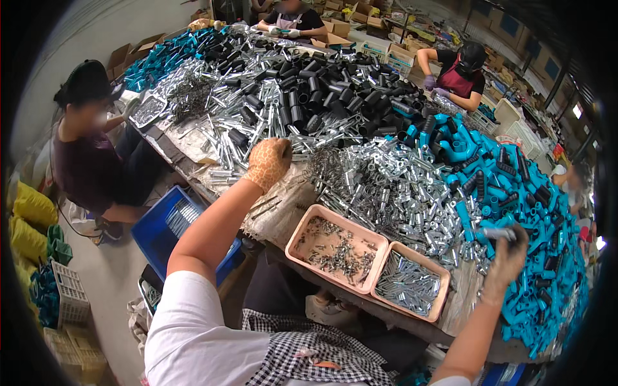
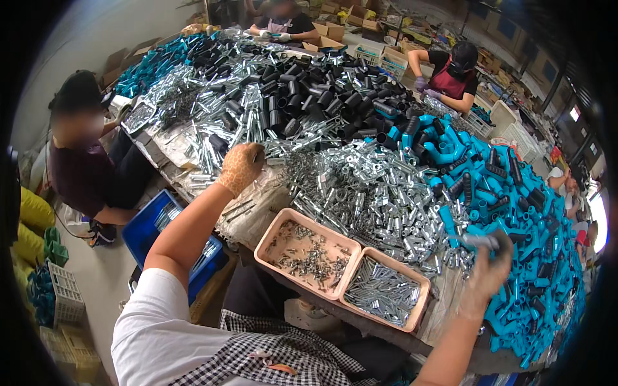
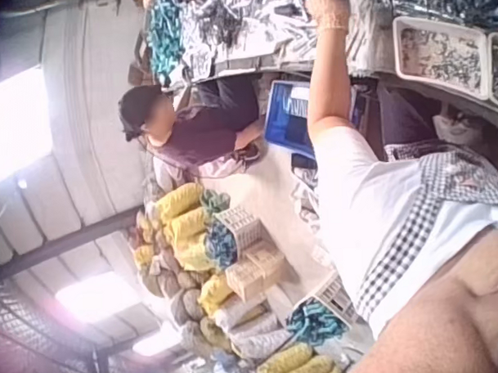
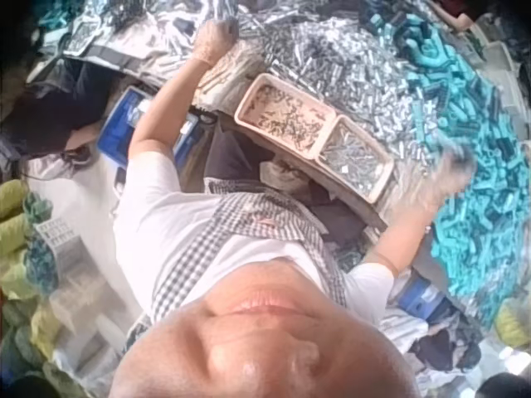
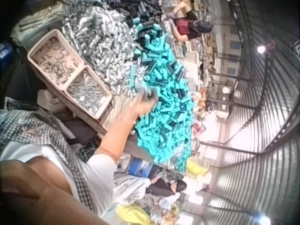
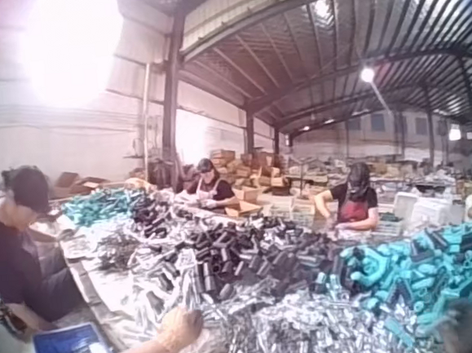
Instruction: Assembling plastic and metal components of tool handles at a factory workstation.
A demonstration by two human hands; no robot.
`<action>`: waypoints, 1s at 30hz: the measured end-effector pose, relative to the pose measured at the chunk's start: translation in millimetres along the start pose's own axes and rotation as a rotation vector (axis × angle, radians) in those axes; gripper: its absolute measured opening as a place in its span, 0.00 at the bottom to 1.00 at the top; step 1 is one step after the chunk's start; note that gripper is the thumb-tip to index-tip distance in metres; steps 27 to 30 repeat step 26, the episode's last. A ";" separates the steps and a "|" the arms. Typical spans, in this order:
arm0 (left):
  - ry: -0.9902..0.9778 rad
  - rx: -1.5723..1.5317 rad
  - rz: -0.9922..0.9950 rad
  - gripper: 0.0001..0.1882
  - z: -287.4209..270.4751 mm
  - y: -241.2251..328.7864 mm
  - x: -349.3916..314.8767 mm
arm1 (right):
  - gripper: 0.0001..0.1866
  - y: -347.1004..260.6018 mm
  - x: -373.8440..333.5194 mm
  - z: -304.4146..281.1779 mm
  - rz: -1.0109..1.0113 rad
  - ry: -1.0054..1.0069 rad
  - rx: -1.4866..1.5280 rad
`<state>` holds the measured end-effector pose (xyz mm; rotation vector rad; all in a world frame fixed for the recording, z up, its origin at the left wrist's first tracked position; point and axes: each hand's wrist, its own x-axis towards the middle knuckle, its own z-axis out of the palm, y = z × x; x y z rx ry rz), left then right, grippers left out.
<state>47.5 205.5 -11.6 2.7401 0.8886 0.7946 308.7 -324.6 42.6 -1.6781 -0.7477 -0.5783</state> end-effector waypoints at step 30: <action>-0.830 0.420 -0.170 0.32 66.7 0.3 108.9 | 0.16 -11.5 -186.0 -24.3 0.539 0.009 -0.213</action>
